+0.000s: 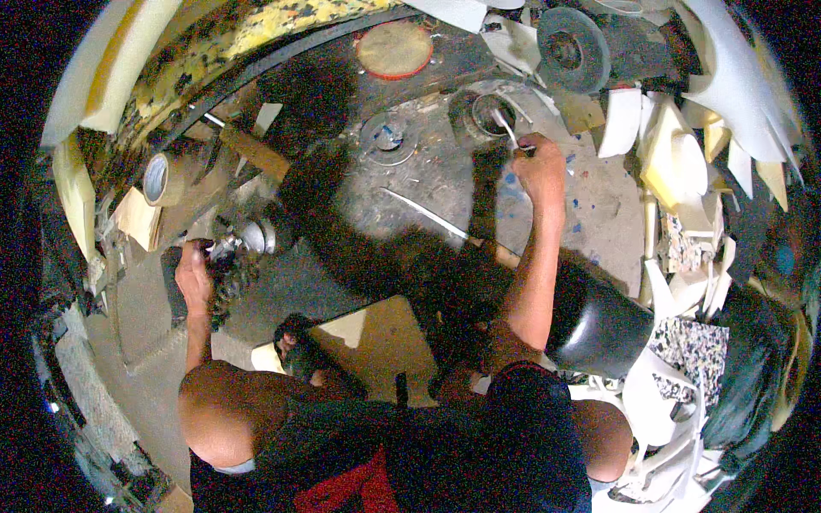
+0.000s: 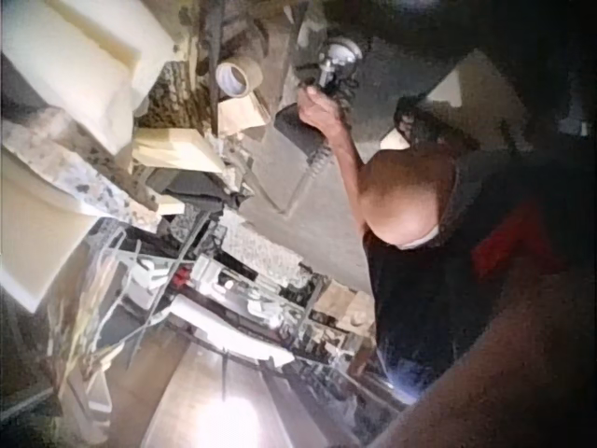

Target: The person walks through a cluttered workshop and then uses a small stick to clean the nozzle of a spray gun. They then wipe the spray gun with a dark cloth and place it on the workbench.

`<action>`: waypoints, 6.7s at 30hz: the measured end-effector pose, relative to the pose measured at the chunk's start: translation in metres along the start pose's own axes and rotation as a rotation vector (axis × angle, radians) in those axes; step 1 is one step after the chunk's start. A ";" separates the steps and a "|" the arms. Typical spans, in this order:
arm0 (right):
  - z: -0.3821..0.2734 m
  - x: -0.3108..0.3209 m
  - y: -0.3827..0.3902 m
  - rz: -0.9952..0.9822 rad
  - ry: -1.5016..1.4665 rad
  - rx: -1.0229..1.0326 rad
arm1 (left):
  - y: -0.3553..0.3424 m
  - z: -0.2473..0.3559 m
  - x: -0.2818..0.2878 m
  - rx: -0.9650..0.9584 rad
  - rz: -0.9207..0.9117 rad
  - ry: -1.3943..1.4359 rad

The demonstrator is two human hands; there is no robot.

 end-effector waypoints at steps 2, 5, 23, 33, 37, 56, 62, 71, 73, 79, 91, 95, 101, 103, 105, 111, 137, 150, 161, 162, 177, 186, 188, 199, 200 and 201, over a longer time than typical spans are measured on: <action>0.009 -0.016 0.003 -0.010 -0.065 -0.041 | 0.000 -0.002 -0.001 -0.010 0.021 -0.019; 0.020 -0.048 0.017 -0.080 -0.662 -0.303 | 0.000 -0.014 -0.008 0.098 -0.125 -0.446; -0.311 -0.227 0.263 -0.790 -1.717 -0.135 | -0.006 0.018 0.002 -0.009 -0.001 -0.035; -0.295 -0.230 0.261 -0.571 -1.334 -0.129 | -0.005 0.010 -0.002 0.004 -0.009 -0.014; -0.298 -0.216 0.262 -0.398 -1.494 0.080 | -0.005 0.006 -0.003 0.030 -0.006 0.037; -0.305 -0.203 0.262 -0.762 -1.620 -0.053 | -0.003 0.006 -0.004 0.021 -0.011 -0.018; -0.306 -0.215 0.275 -0.880 -1.560 -0.244 | -0.004 0.010 -0.003 0.052 -0.008 0.018; -0.306 -0.208 0.264 -0.801 -1.561 -0.179 | -0.003 0.004 -0.004 0.015 0.000 -0.004; -0.306 -0.203 0.261 -0.812 -1.594 -0.198 | -0.004 0.004 -0.005 0.006 -0.009 -0.007; -0.303 -0.200 0.251 -0.863 -1.499 -0.144 | -0.004 0.007 -0.003 0.020 0.005 -0.034; -0.301 -0.183 0.220 -0.697 -1.142 0.281 | -0.004 0.011 -0.001 0.006 0.006 -0.023; -0.293 -0.178 0.229 -0.591 -1.098 0.285 | -0.002 0.007 0.000 0.032 0.034 -0.006; -0.292 -0.144 0.212 -0.344 -0.781 0.462 | -0.004 0.018 -0.005 -0.034 0.014 -0.024; -0.300 -0.133 0.204 -0.288 -0.642 0.567 | -0.005 0.020 -0.004 -0.014 0.008 -0.025; -0.310 -0.125 0.201 -0.252 -0.509 0.681 | -0.006 0.024 -0.003 -0.049 0.009 0.005; -0.305 -0.124 0.203 -0.299 -0.329 0.721 | -0.004 0.024 -0.001 -0.033 0.013 -0.066; -0.301 -0.131 0.185 -0.239 -0.375 0.661 | -0.003 0.019 -0.004 0.059 -0.006 0.003; -0.290 -0.149 0.202 -0.266 -0.504 0.674 | -0.003 0.017 -0.005 0.044 -0.006 -0.015; -0.294 -0.144 0.244 -0.454 -0.655 0.416 | -0.004 0.019 -0.004 -0.008 0.001 -0.014; -0.297 -0.147 0.243 -0.448 -0.627 0.373 | -0.004 0.019 -0.004 -0.003 0.001 -0.016; -0.300 -0.143 0.240 -0.390 -0.614 0.419 | -0.005 0.023 -0.002 -0.020 0.004 -0.024; -0.304 -0.131 0.219 -0.410 -0.364 0.546 | -0.004 0.017 -0.003 -0.028 0.009 -0.041; -0.303 -0.131 0.215 -0.390 -0.346 0.558 | -0.003 0.015 -0.003 -0.019 0.008 -0.045; -0.292 -0.169 0.218 -0.540 -0.846 0.506 | -0.004 0.019 -0.003 -0.040 0.041 -0.036; -0.291 -0.173 0.222 -0.574 -0.923 0.467 | -0.005 0.020 -0.003 -0.043 0.042 -0.051; -0.290 -0.172 0.224 -0.540 -1.052 0.485 | -0.005 0.018 -0.003 -0.014 0.034 -0.024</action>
Point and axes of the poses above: each hand's wrist, its own y-axis away from the middle knuckle, its own x-axis out of the back of the hand, z = x × y, the point moved 6 cm from there along -y, towards the middle knuckle, and after that the axes turned 1 degree about -z, right-handed, at the moved point
